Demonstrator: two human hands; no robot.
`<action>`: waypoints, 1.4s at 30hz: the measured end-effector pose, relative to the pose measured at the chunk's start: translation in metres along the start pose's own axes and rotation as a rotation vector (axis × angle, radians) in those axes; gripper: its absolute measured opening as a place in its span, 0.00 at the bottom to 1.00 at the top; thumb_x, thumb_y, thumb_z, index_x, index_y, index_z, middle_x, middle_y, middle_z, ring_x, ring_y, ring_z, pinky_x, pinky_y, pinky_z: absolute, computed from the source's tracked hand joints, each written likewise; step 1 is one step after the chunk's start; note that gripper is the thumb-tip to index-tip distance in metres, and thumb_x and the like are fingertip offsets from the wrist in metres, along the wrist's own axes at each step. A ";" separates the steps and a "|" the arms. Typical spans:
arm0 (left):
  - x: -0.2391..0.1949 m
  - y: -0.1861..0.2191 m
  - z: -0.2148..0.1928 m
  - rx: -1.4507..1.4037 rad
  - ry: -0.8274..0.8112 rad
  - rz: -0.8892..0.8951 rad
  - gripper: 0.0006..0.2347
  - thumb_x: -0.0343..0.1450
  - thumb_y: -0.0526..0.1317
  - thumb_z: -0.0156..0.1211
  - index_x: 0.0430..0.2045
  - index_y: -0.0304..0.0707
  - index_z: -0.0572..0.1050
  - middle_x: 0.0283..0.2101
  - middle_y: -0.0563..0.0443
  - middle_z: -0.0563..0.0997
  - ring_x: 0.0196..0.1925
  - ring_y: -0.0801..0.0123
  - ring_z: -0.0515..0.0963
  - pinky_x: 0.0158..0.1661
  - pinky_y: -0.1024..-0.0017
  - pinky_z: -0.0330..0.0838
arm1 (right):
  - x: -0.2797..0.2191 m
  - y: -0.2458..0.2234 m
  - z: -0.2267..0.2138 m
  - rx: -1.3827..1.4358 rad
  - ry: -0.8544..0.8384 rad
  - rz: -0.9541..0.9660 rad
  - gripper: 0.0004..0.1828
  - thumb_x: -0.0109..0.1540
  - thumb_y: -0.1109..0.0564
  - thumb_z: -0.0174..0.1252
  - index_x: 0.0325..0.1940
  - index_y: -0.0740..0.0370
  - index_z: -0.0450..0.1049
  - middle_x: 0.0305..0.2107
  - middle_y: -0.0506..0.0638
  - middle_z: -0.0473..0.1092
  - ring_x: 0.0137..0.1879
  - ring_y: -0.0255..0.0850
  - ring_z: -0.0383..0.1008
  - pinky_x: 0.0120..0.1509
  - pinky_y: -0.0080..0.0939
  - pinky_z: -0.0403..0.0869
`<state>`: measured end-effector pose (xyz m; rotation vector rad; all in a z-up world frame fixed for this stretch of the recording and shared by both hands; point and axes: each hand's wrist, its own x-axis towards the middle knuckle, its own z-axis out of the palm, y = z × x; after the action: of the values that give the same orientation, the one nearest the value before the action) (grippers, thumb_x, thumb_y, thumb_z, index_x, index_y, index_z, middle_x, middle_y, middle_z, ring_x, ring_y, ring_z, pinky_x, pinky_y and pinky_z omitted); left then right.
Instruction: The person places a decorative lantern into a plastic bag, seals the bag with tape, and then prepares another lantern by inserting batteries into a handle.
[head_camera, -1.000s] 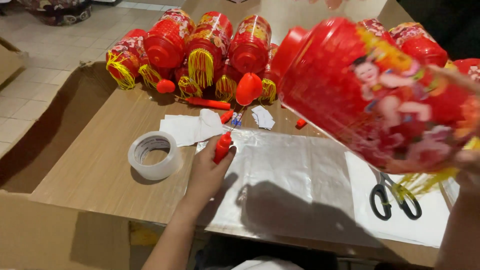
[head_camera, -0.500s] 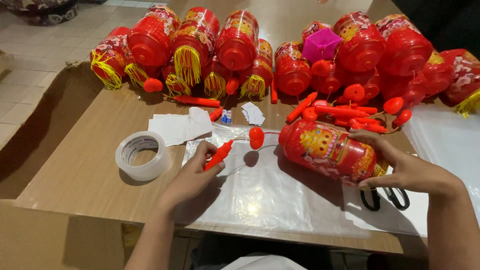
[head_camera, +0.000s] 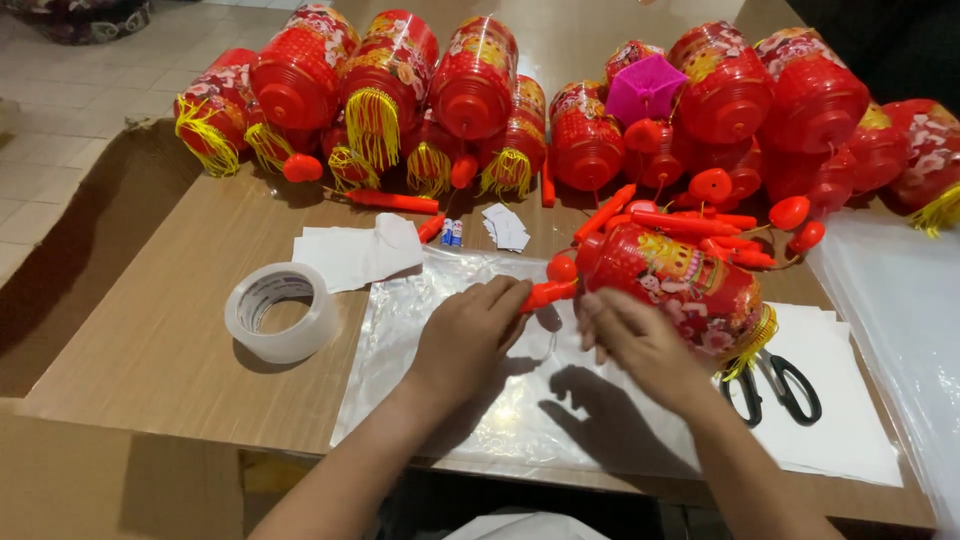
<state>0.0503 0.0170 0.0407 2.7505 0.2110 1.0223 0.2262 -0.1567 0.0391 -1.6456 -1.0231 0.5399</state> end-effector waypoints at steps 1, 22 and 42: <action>-0.003 0.004 0.005 0.027 0.017 0.030 0.10 0.76 0.41 0.53 0.50 0.43 0.75 0.43 0.51 0.79 0.35 0.58 0.82 0.32 0.65 0.74 | 0.006 0.017 0.020 0.065 -0.165 0.072 0.26 0.72 0.38 0.42 0.39 0.59 0.77 0.21 0.54 0.75 0.23 0.43 0.75 0.23 0.37 0.69; 0.011 0.022 -0.024 -1.122 -0.600 -0.654 0.15 0.78 0.48 0.51 0.47 0.33 0.74 0.39 0.41 0.78 0.18 0.69 0.78 0.19 0.75 0.72 | 0.022 0.033 0.046 0.138 0.035 0.075 0.32 0.71 0.40 0.50 0.16 0.57 0.70 0.09 0.47 0.58 0.19 0.34 0.56 0.27 0.32 0.61; 0.005 0.033 -0.017 -0.319 -0.433 -0.324 0.22 0.72 0.53 0.54 0.52 0.35 0.67 0.46 0.38 0.77 0.44 0.39 0.81 0.44 0.52 0.74 | 0.025 0.056 0.042 0.191 0.140 0.180 0.33 0.71 0.37 0.48 0.17 0.58 0.71 0.07 0.47 0.57 0.15 0.34 0.55 0.22 0.33 0.57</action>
<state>0.0450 -0.0121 0.0641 2.4586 0.3717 0.3323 0.2268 -0.1158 -0.0231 -1.5884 -0.7035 0.6133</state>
